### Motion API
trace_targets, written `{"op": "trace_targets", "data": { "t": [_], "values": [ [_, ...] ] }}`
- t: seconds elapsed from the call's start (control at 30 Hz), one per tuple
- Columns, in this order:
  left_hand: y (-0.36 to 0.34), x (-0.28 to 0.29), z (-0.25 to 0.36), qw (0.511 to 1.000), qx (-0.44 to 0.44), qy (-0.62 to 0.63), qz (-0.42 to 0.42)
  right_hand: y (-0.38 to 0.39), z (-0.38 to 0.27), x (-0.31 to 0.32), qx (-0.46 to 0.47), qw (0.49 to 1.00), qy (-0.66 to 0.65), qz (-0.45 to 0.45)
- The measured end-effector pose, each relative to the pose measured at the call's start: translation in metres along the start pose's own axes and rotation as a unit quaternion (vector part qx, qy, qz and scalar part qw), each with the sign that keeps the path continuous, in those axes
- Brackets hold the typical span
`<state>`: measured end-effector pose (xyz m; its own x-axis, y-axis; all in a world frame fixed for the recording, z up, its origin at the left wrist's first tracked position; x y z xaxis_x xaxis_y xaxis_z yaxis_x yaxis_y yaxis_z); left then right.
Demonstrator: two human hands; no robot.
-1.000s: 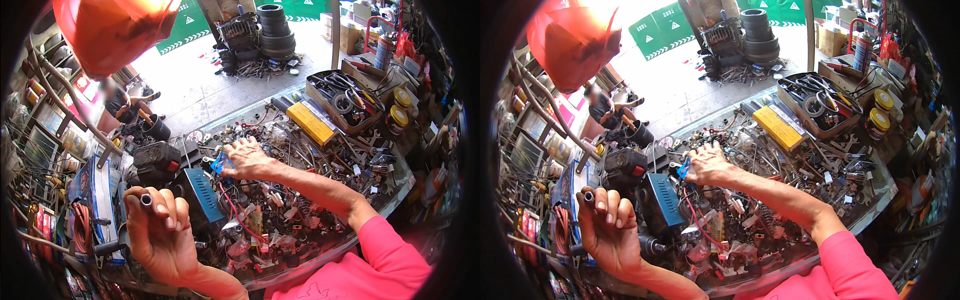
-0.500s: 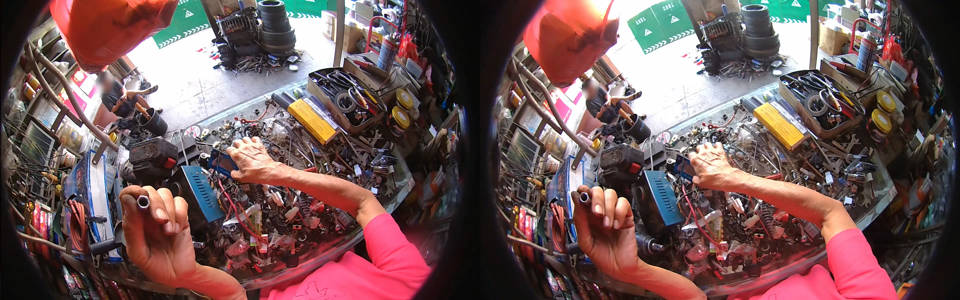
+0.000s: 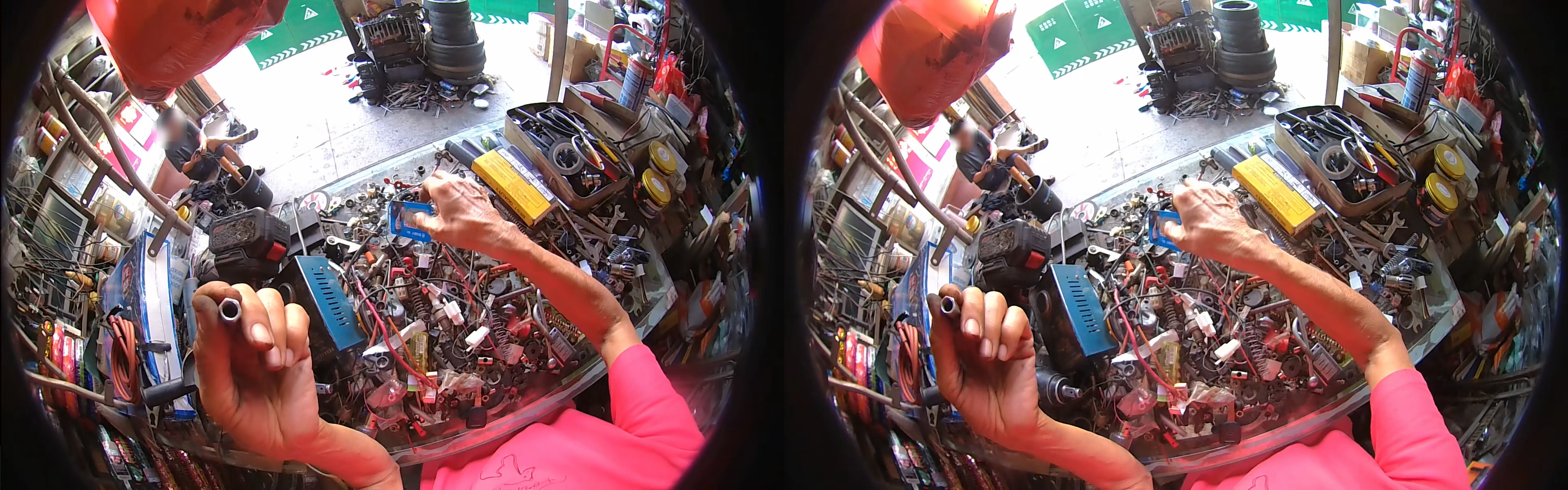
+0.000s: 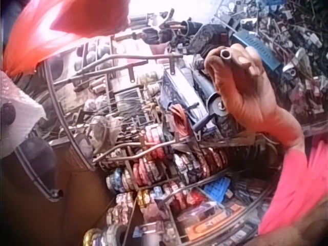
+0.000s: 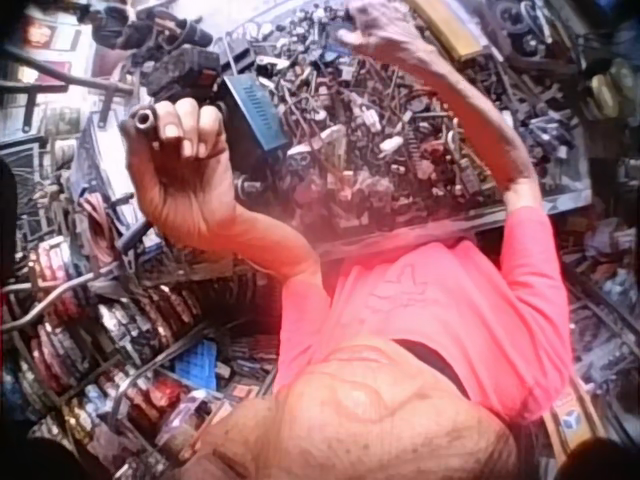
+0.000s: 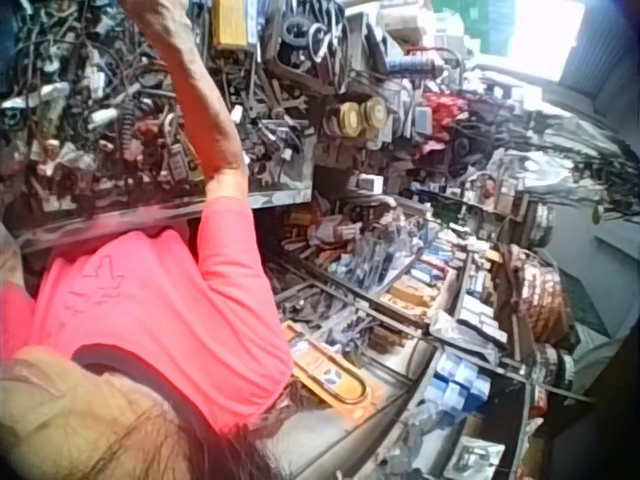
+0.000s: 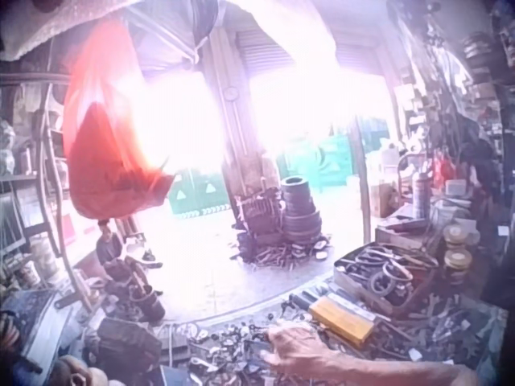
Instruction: The person handles small electronic components and wires on a cluttered workbench, stripping wire ends, twisting wires, and using pliers to manipulate connectors. The person repeatedly picks up and sets down small parts while working on the wiring.
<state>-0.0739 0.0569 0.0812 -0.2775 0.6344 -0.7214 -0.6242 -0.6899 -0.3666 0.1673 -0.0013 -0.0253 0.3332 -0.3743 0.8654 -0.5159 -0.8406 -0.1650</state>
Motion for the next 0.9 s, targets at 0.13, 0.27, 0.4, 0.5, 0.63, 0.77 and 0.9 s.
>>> {"op": "trace_targets", "data": {
  "t": [0.13,0.27,0.4,0.5,0.63,0.77,0.9],
  "values": [
    [-0.002,-0.002,-0.005,1.000,0.012,0.010,-0.010,0.012,-0.014,-0.018,0.175,0.979,0.099,-0.016],
    [-0.002,-0.001,-0.006,0.999,0.020,0.009,-0.024,0.027,-0.030,-0.056,0.312,0.948,0.055,-0.039],
    [0.000,-0.002,-0.003,0.999,0.015,0.011,-0.027,0.030,-0.026,-0.067,0.331,0.940,0.044,-0.078],
    [0.000,0.001,0.001,1.000,0.003,0.021,-0.002,0.033,-0.025,-0.065,0.323,0.941,0.039,-0.099],
    [0.001,0.004,0.007,0.999,-0.016,0.037,0.023,0.038,-0.031,-0.047,0.327,0.934,0.088,-0.117],
    [0.002,0.003,0.010,0.998,-0.020,0.048,0.032,0.032,-0.034,-0.034,0.316,0.931,0.086,-0.164],
    [0.001,0.002,0.009,0.999,-0.021,0.035,0.015,0.034,-0.030,-0.032,0.326,0.933,0.094,-0.121]
  ]
}}
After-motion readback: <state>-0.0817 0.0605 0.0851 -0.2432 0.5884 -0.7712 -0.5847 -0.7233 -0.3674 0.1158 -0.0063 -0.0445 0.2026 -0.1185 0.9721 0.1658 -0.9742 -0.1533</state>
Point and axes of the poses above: each hand's wrist, its own y-axis away from the middle knuckle, its own x-axis out of the back of the hand, z = x × y, the point moved 1 cm from there along -y, towards the middle knuckle
